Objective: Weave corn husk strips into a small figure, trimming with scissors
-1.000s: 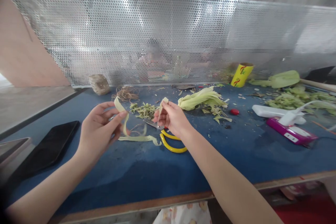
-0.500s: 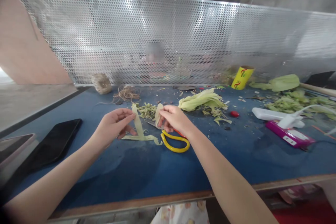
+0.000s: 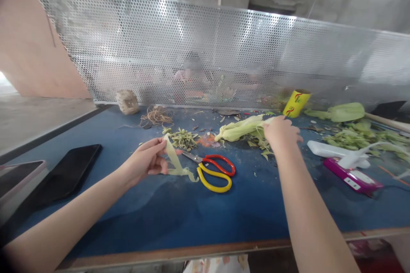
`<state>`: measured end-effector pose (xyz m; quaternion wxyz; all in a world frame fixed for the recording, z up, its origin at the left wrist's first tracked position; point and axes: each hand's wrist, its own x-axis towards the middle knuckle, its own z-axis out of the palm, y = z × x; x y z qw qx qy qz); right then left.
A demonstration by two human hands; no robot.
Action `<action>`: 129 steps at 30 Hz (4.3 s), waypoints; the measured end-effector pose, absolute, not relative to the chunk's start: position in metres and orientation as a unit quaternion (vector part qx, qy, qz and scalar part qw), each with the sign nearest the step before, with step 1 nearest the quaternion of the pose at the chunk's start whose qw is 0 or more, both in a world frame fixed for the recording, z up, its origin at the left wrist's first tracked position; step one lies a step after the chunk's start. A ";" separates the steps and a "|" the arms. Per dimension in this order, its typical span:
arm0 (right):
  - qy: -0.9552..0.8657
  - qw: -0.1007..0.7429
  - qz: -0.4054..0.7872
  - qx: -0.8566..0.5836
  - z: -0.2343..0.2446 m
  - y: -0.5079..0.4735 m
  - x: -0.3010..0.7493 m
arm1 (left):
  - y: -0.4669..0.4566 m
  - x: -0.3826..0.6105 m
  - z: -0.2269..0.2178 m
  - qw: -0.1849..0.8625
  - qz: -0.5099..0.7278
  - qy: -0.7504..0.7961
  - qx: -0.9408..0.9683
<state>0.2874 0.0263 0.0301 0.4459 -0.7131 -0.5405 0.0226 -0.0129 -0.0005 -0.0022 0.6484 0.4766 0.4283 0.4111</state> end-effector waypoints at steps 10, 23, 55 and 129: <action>-0.731 0.316 0.478 -0.371 -0.017 -0.010 0.150 | 0.000 -0.018 0.007 0.579 0.504 0.384 0.514; -0.725 0.239 0.468 -0.445 -0.017 -0.006 0.173 | 0.021 -0.045 0.010 0.439 0.540 0.516 0.501; -0.517 0.407 0.093 -0.747 -0.022 0.084 0.268 | 0.008 -0.042 0.008 0.036 0.158 0.644 0.748; -0.567 0.629 0.267 -0.461 -0.005 0.036 0.208 | 0.002 0.001 0.028 0.290 0.632 0.290 0.658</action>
